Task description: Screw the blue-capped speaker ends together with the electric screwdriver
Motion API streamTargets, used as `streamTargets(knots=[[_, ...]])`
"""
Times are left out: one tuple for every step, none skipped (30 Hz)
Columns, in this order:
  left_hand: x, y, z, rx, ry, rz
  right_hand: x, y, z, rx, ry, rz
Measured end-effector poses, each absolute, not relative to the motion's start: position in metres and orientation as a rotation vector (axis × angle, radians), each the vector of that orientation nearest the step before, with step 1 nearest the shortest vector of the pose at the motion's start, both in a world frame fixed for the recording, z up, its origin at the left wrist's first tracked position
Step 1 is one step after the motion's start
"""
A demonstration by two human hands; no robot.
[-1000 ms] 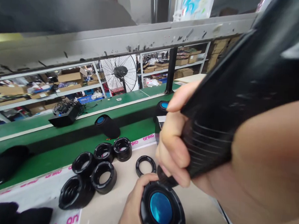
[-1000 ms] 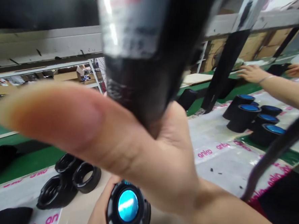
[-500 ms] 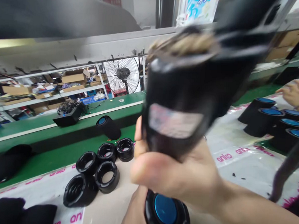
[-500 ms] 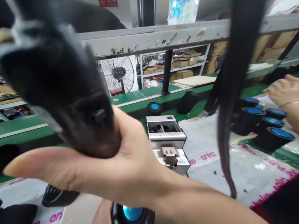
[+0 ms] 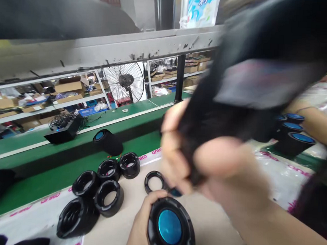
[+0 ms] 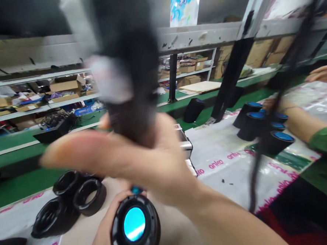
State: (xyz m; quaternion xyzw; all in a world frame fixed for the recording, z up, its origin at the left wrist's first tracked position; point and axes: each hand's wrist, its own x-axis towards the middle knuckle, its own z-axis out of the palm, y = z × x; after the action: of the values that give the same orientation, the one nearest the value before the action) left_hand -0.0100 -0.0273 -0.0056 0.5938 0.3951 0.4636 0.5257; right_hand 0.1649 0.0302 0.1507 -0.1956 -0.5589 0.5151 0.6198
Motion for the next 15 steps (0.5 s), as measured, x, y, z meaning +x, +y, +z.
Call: streamTargets(knots=[[-0.009, -0.027, -0.006, 1.411, 0.929, 1.106, 0.175, 0.033, 0.148, -0.465, -1.23, 1.101], [-0.008, -0.026, -0.006, 1.402, 0.917, 1.115, 0.186, 0.036, 0.142, -0.469, -1.185, 0.989], [-0.008, -0.023, -0.006, 1.393, 0.911, 1.132, 0.197, 0.041, 0.134, -0.498, -1.158, 0.908], [-0.007, -0.021, -0.006, 1.387, 0.911, 1.155, 0.207, 0.046, 0.124, -0.554, -1.162, 0.86], [-0.007, -0.019, -0.006, 1.382, 0.91, 1.179, 0.216, 0.052, 0.114, -0.589, -1.145, 0.843], [-0.008, -0.017, -0.007, 1.377, 0.903, 1.194, 0.222, 0.057, 0.103, -0.614, -1.129, 0.827], [-0.008, -0.015, -0.008, 1.375, 0.896, 1.196, 0.227, 0.061, 0.093, -0.639, -1.119, 0.823], [-0.009, -0.014, -0.009, 1.374, 0.891, 1.187, 0.23, 0.065, 0.084, -0.658, -1.107, 0.822], [-0.009, -0.014, -0.009, 1.372, 0.889, 1.177, 0.232, 0.067, 0.077, -0.677, -1.101, 0.824], [-0.01, -0.013, -0.009, 1.369, 0.89, 1.167, 0.232, 0.069, 0.072, -0.698, -1.098, 0.833], [-0.01, -0.013, -0.009, 1.364, 0.895, 1.159, 0.231, 0.07, 0.068, -0.718, -1.094, 0.845], [-0.011, -0.012, -0.008, 1.359, 0.903, 1.156, 0.23, 0.07, 0.066, -0.736, -1.089, 0.858], [-0.011, -0.01, -0.007, 1.352, 0.913, 1.155, 0.229, 0.07, 0.064, -0.749, -1.085, 0.87], [-0.011, -0.009, -0.006, 1.347, 0.922, 1.156, 0.228, 0.07, 0.063, -0.757, -1.079, 0.882], [-0.01, -0.007, -0.006, 1.343, 0.93, 1.155, 0.227, 0.07, 0.063, -0.763, -1.075, 0.891]])
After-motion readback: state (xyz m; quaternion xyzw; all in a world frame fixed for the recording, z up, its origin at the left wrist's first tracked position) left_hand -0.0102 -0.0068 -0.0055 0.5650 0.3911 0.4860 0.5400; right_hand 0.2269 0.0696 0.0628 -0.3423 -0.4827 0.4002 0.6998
